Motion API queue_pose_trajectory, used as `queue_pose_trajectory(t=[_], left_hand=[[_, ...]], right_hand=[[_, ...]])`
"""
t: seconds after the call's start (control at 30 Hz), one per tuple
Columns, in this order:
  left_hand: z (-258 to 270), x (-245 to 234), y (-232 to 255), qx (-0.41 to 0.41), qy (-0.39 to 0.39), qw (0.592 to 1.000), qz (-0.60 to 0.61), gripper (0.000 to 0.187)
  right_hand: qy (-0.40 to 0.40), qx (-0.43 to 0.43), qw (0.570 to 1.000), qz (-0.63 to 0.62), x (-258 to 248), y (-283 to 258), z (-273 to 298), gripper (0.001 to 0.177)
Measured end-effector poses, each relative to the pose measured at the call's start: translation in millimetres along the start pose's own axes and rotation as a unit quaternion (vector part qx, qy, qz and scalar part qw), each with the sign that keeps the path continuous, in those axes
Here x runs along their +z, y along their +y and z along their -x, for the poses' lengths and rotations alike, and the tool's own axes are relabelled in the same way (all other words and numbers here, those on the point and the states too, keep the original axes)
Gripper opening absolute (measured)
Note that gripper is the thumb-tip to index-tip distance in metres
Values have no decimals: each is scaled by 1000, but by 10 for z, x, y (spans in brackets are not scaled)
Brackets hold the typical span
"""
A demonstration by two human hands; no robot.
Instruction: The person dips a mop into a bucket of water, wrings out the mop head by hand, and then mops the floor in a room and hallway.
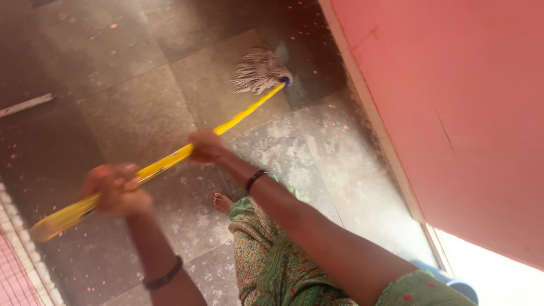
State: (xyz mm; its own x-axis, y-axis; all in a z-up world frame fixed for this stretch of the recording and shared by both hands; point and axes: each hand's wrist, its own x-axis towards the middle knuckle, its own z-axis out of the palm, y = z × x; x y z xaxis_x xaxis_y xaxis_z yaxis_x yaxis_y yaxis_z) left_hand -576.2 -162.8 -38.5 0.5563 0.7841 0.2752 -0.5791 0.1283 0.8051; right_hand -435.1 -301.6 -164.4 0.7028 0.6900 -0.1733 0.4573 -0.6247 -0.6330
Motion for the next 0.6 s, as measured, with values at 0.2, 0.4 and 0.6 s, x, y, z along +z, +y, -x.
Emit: queue_pose_trajectory(t=[0.2,0.4,0.6], left_hand=[[652,923,-842,-140,-124,980,63,35],[1181,1401,-948,-207,-201,956,-53,28],[1155,669,-578,-249,-220,942,50,30]], right_hand=[[96,107,989,25,-341,1464,618,10],[182,135,973,34,-431,2104,1221,11],[206,143,966,57,191,1562,1297,20]])
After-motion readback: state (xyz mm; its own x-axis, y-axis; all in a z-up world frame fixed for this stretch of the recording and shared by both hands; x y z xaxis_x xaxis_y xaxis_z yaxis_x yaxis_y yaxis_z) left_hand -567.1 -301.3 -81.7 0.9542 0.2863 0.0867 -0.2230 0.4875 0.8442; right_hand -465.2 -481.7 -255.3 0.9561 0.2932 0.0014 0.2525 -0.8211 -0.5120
